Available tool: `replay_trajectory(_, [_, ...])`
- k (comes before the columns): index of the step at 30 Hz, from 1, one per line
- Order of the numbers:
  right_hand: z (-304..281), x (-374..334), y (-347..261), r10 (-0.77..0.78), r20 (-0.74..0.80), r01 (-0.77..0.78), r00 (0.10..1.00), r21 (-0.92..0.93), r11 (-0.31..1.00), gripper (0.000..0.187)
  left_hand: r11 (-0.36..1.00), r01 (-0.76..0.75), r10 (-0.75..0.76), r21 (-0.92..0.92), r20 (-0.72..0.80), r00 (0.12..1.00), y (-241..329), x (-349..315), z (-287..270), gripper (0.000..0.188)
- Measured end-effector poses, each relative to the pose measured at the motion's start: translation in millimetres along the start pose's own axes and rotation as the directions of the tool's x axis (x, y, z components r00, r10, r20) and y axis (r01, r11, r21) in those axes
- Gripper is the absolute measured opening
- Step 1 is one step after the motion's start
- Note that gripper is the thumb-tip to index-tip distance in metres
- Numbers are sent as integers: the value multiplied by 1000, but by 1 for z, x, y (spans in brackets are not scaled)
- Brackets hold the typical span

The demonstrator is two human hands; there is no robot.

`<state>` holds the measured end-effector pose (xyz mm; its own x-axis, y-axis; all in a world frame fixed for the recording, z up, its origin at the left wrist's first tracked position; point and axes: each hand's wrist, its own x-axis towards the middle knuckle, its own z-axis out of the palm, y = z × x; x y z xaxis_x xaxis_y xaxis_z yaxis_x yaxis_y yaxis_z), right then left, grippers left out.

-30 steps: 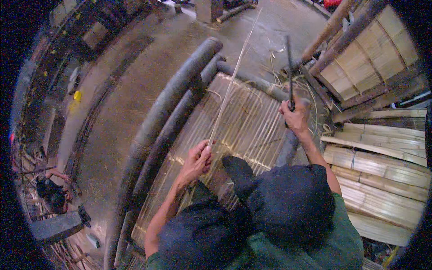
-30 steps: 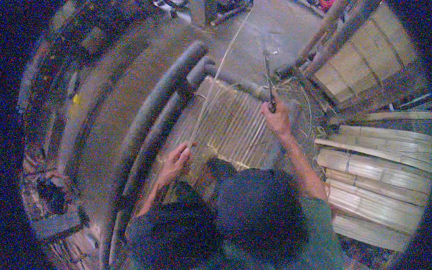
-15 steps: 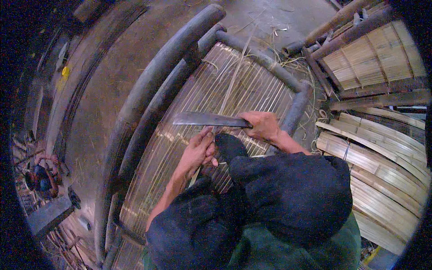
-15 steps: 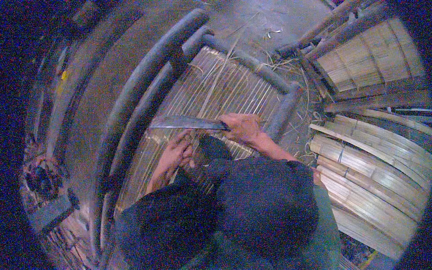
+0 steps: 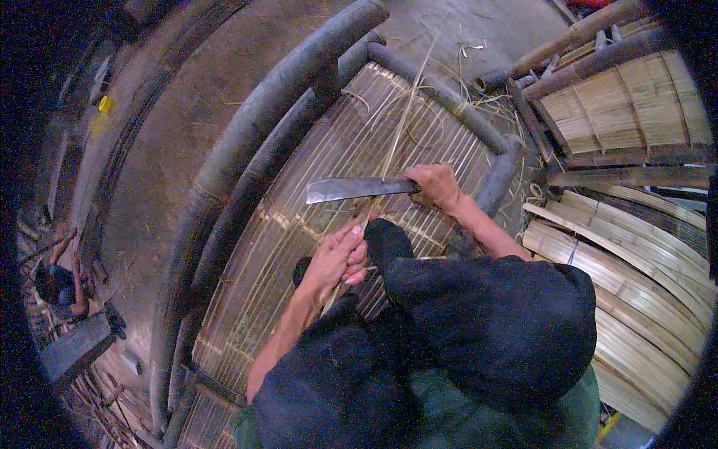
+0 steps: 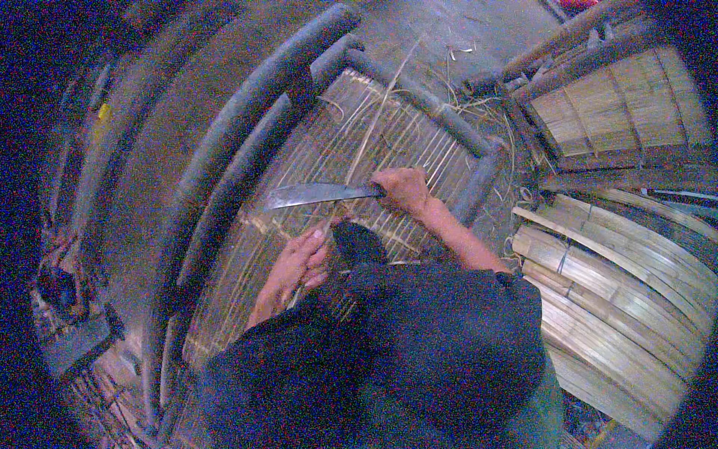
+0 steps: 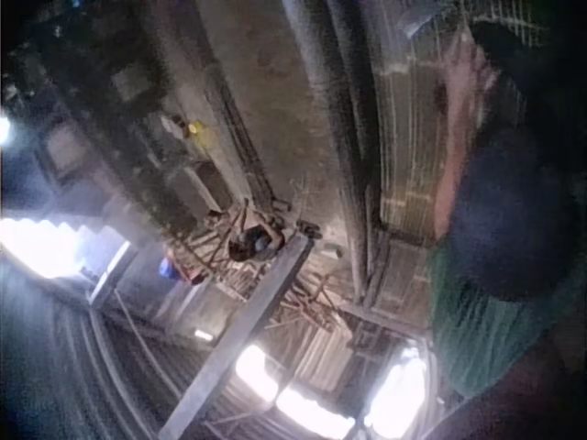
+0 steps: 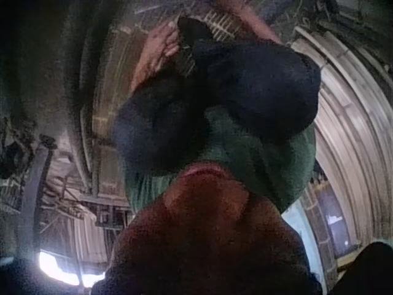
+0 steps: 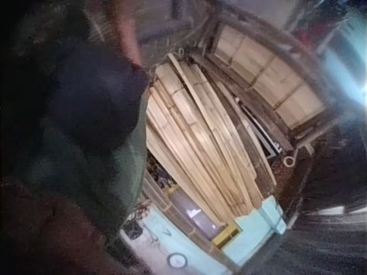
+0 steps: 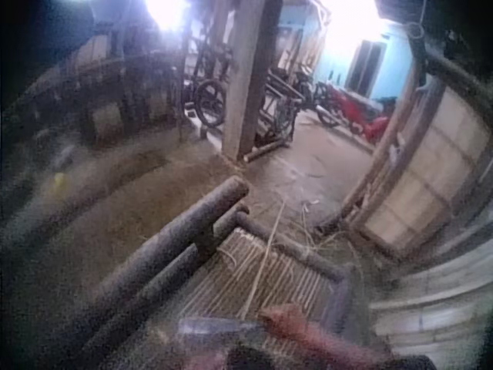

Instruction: The person weaves a mat by hand, using a knife to cut and insert thin strips of bamboo or reed into a frame. They repeatedly adjust the strips and press them into place.

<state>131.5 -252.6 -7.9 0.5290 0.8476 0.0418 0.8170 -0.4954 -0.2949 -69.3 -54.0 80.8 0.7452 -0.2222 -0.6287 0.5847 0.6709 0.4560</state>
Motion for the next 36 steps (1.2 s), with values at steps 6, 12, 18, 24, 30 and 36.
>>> replay_trajectory(6, [-17,1,-2,-54,29,56,998,-43,998,12,998,38,-38,-58,-7,999,2,-6,4,38])
replay_trajectory(12, [-57,-17,86,406,130,-381,905,-181,907,29,997,43,-41,-71,34,999,2,-52,-2,40])
replay_trajectory(18, [-32,-8,14,84,147,-75,986,-71,995,31,999,52,-52,-5,-32,998,8,-35,7,40])
replay_trajectory(24, [-27,2,41,186,44,-171,982,-232,957,18,998,64,-64,-13,-7,998,4,-49,9,42])
replay_trajectory(30, [-47,-13,50,301,266,-250,916,-208,946,31,999,35,-34,-40,11,999,6,-48,1,41])
replay_trajectory(36, [-31,11,22,162,196,-142,967,-108,984,30,995,69,-66,-77,42,997,7,-51,7,40])
